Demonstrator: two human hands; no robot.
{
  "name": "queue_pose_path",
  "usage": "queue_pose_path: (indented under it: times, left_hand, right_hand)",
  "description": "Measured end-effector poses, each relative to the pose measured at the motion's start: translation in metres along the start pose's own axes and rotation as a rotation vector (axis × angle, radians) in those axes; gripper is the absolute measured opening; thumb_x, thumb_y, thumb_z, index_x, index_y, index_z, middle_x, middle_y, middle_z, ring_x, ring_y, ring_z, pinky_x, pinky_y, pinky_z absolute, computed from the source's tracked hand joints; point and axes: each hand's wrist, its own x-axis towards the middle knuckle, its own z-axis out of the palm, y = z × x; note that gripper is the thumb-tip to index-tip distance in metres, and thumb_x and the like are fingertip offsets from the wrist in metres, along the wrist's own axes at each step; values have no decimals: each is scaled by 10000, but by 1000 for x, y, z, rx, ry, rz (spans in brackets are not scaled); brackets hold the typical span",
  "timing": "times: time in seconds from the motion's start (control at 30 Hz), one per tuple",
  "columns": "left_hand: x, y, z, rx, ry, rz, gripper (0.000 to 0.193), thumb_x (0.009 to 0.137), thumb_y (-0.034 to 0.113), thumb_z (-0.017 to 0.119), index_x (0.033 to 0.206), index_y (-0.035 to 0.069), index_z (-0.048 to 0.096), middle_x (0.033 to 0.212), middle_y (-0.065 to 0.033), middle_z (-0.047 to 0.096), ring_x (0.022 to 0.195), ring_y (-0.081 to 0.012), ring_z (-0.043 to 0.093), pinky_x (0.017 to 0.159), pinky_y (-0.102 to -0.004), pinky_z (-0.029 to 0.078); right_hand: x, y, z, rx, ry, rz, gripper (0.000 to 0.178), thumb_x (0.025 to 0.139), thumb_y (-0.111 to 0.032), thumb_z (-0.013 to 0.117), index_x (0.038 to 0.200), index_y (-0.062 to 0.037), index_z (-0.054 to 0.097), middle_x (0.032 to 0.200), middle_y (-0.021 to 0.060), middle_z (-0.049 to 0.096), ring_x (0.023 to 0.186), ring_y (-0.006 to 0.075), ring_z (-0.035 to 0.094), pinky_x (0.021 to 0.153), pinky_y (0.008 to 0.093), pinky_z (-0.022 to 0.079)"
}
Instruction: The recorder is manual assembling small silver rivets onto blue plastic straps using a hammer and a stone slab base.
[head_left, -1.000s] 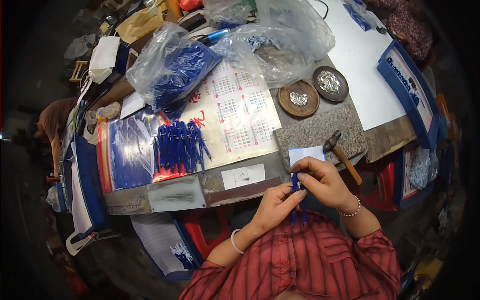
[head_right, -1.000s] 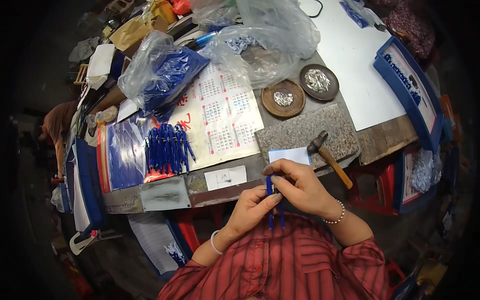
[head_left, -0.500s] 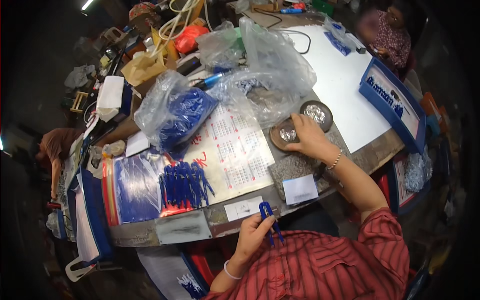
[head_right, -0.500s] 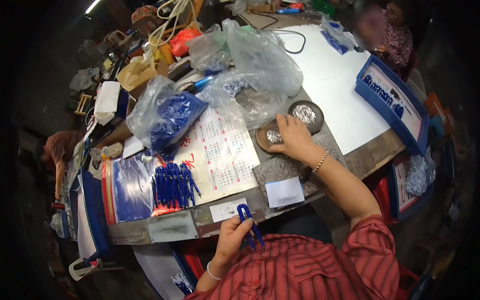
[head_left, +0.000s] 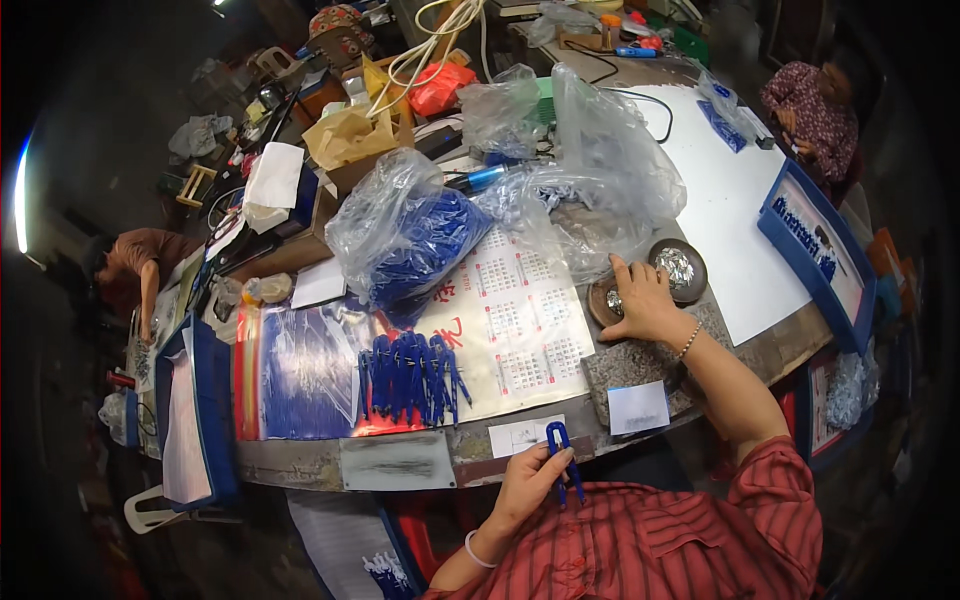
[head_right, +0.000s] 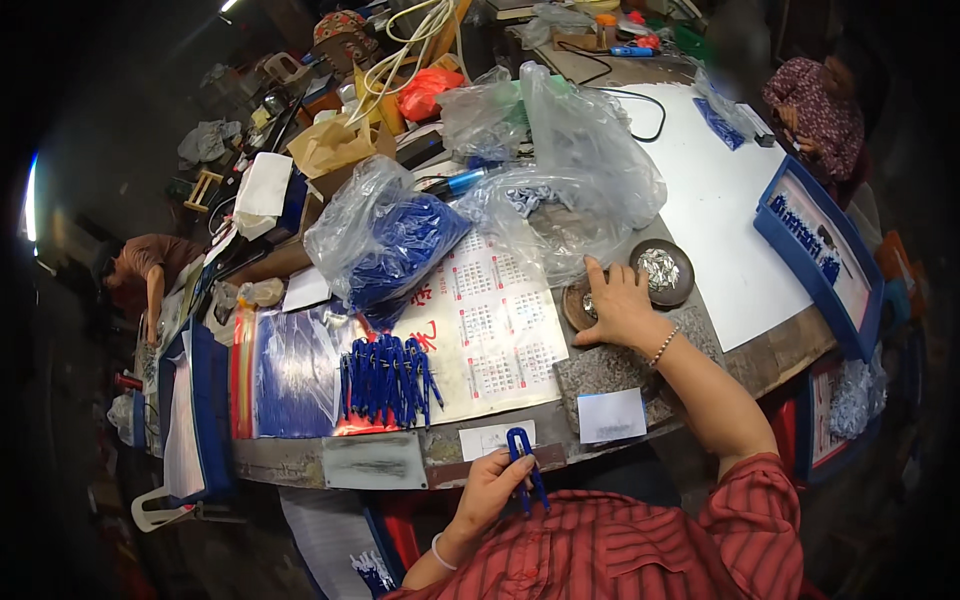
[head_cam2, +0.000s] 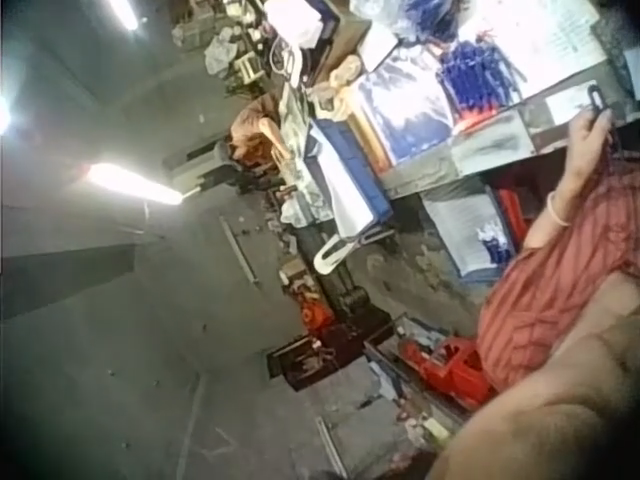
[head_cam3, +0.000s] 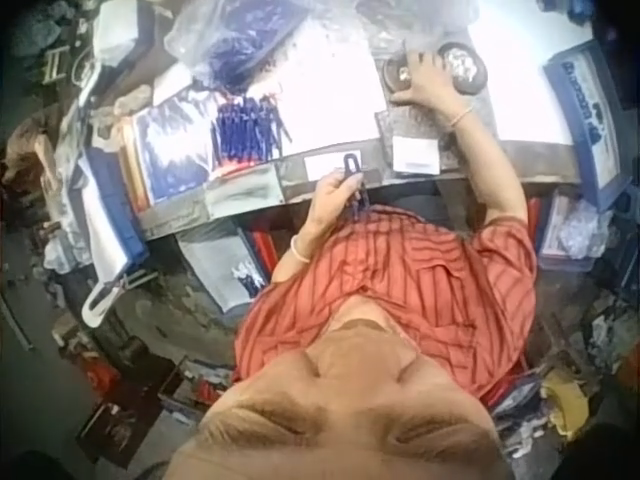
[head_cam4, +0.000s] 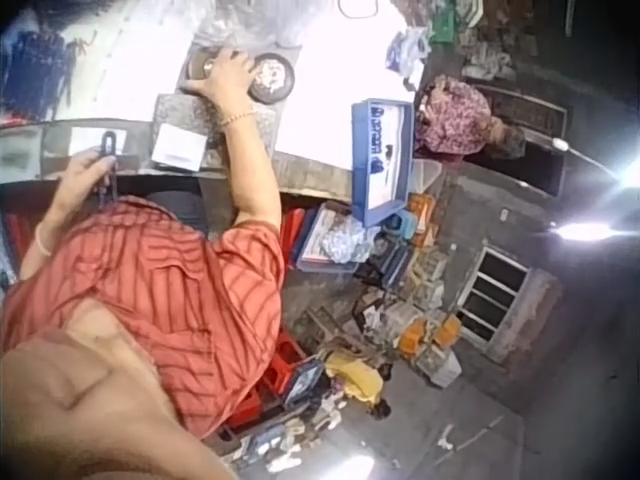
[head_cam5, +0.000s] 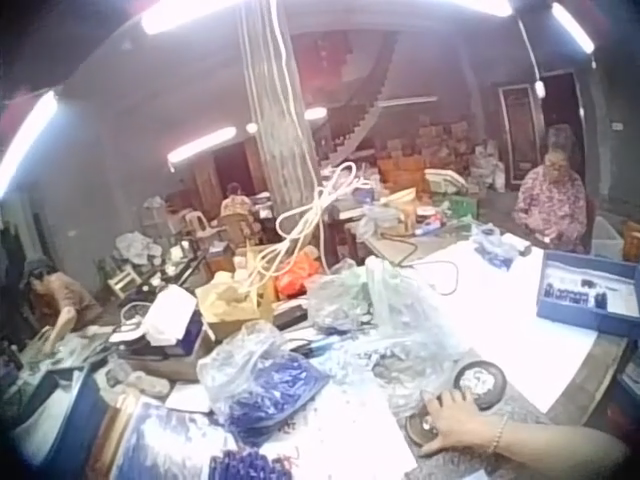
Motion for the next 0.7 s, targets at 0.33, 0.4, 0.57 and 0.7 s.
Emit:
queue_pose_path:
  times: [0.33,0.4,0.57,0.7]
  left_hand:
    - [3,-1,-11,-4,8,4,209,936,202,589,865,10,630,713,21,588,654,-31,514,595,-195,418]
    - [4,2,-14,-5,-21,-14,213,937,206,586,872,8,631,720,22,589,664,-31,516,606,-193,421]
    - [2,3,-20,9,-11,24,220,939,216,582,890,8,635,719,28,582,662,-30,515,607,-194,424]
    - [-4,5,-27,48,12,55,210,940,186,572,962,-9,649,731,12,596,648,-40,527,588,-192,418]
  right_hand:
    - [-1,-50,-22,53,2,-100,1230,502,-521,836,1417,-3,198,1203,239,435,1145,399,424,968,522,289]
    - [6,-63,-21,59,24,-169,1158,519,-504,829,1390,2,258,1191,237,446,1139,396,427,956,481,302]
    - [40,-105,-16,121,-19,-295,1118,532,-526,810,1362,6,285,1175,249,454,1110,397,445,938,468,309]
    - [79,-125,-7,127,-30,-319,1123,538,-549,798,1370,-7,272,1172,264,466,1104,409,461,940,484,308]
